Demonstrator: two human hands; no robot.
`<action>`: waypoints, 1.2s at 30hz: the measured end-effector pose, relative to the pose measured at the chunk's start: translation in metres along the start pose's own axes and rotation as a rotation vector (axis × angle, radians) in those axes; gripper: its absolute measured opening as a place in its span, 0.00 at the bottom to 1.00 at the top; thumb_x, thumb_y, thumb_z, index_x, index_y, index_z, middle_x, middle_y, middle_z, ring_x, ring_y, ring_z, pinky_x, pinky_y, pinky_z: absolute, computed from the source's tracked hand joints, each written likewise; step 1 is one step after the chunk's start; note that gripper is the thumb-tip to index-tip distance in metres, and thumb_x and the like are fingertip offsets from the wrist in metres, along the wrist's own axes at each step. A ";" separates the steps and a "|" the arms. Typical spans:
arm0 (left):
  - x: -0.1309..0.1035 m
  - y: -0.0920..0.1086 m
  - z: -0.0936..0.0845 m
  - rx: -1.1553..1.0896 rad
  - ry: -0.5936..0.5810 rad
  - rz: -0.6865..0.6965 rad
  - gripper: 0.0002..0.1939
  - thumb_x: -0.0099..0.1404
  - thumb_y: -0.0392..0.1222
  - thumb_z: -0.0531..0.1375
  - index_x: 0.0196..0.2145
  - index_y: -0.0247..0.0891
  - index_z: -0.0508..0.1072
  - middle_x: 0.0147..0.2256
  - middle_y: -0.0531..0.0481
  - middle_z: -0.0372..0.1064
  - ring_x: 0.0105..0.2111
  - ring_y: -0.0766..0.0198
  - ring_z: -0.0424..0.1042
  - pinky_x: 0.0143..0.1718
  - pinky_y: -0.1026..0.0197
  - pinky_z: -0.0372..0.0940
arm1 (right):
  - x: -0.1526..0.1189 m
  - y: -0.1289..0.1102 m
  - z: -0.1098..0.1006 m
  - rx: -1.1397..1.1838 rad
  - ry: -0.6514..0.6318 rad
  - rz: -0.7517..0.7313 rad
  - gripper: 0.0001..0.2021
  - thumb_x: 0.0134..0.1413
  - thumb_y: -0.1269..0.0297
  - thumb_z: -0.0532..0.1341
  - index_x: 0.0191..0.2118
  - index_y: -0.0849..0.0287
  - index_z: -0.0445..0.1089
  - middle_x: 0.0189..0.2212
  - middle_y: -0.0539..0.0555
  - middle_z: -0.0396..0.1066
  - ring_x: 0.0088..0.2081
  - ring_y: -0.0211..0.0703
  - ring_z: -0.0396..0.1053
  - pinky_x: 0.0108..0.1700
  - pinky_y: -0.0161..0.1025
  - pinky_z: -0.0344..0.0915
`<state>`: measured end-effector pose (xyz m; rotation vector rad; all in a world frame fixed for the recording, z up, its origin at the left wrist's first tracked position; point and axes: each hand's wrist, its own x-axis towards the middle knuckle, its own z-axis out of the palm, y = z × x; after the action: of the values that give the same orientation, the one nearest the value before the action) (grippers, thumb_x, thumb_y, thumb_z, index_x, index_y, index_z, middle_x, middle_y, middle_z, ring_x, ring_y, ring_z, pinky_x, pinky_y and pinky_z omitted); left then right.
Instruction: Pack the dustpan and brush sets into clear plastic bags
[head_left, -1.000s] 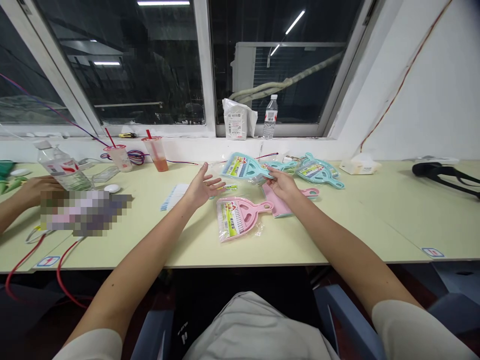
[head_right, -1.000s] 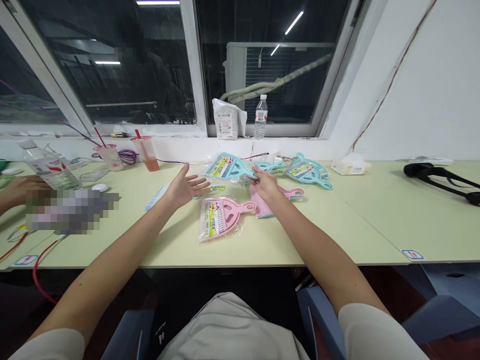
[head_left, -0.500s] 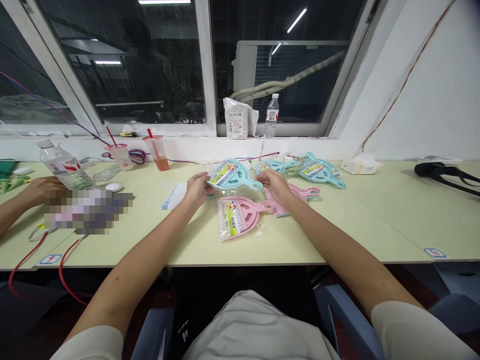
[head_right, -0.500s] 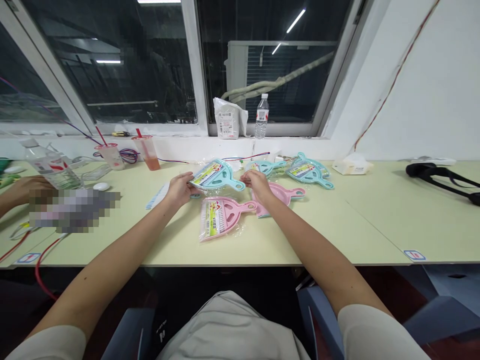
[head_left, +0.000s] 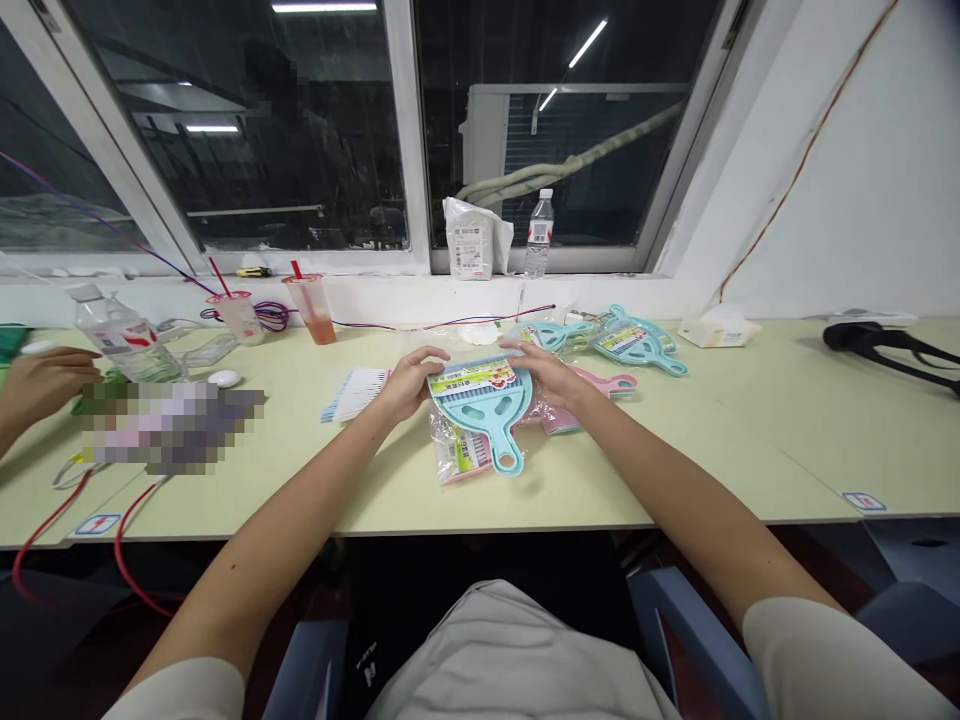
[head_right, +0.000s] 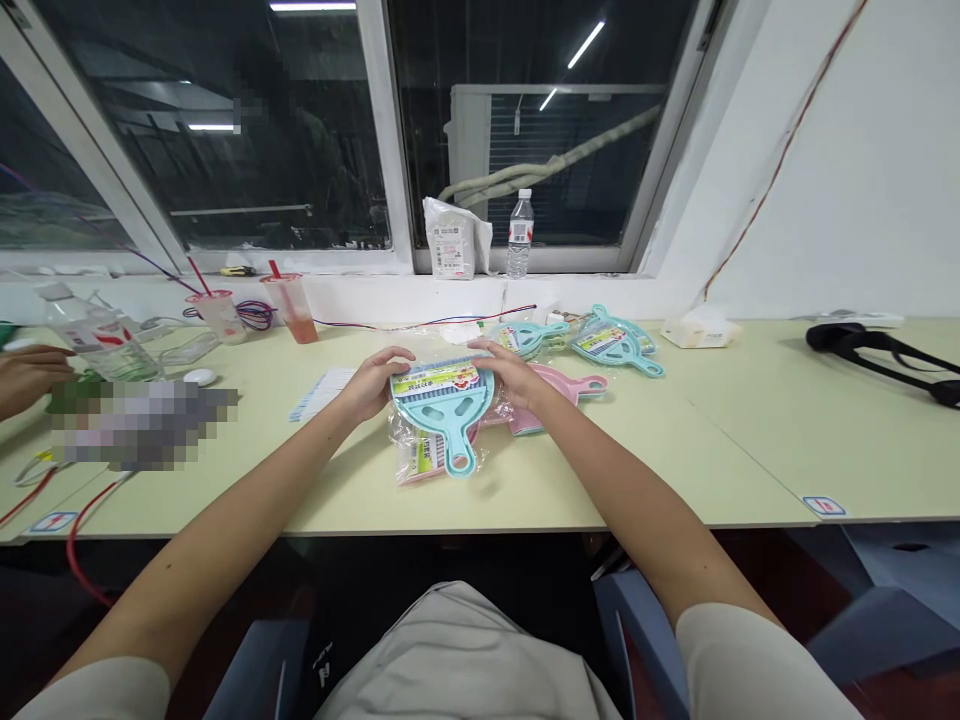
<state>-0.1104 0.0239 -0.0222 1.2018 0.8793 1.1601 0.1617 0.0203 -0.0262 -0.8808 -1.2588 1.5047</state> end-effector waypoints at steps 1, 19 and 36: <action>0.001 -0.001 0.000 0.009 -0.009 -0.001 0.14 0.51 0.36 0.68 0.38 0.40 0.76 0.27 0.52 0.69 0.24 0.64 0.72 0.20 0.65 0.64 | 0.002 0.003 0.000 -0.008 0.019 -0.005 0.25 0.47 0.68 0.71 0.53 0.50 0.71 0.30 0.49 0.77 0.29 0.43 0.76 0.29 0.38 0.75; 0.000 -0.002 0.002 0.137 -0.034 0.178 0.08 0.57 0.43 0.64 0.32 0.37 0.80 0.37 0.41 0.75 0.32 0.57 0.74 0.25 0.58 0.71 | 0.013 0.012 0.011 0.072 0.338 -0.039 0.14 0.37 0.66 0.70 0.29 0.54 0.63 0.20 0.46 0.68 0.24 0.43 0.70 0.26 0.40 0.71; 0.000 -0.017 0.013 0.451 0.365 0.295 0.19 0.48 0.45 0.76 0.26 0.40 0.68 0.23 0.57 0.59 0.24 0.67 0.60 0.24 0.65 0.52 | 0.013 0.018 0.017 -0.310 0.317 -0.373 0.07 0.46 0.62 0.67 0.27 0.53 0.67 0.27 0.49 0.68 0.37 0.48 0.70 0.41 0.43 0.70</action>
<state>-0.0946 0.0214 -0.0369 1.5486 1.3207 1.4994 0.1387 0.0273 -0.0397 -0.9744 -1.3461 0.8534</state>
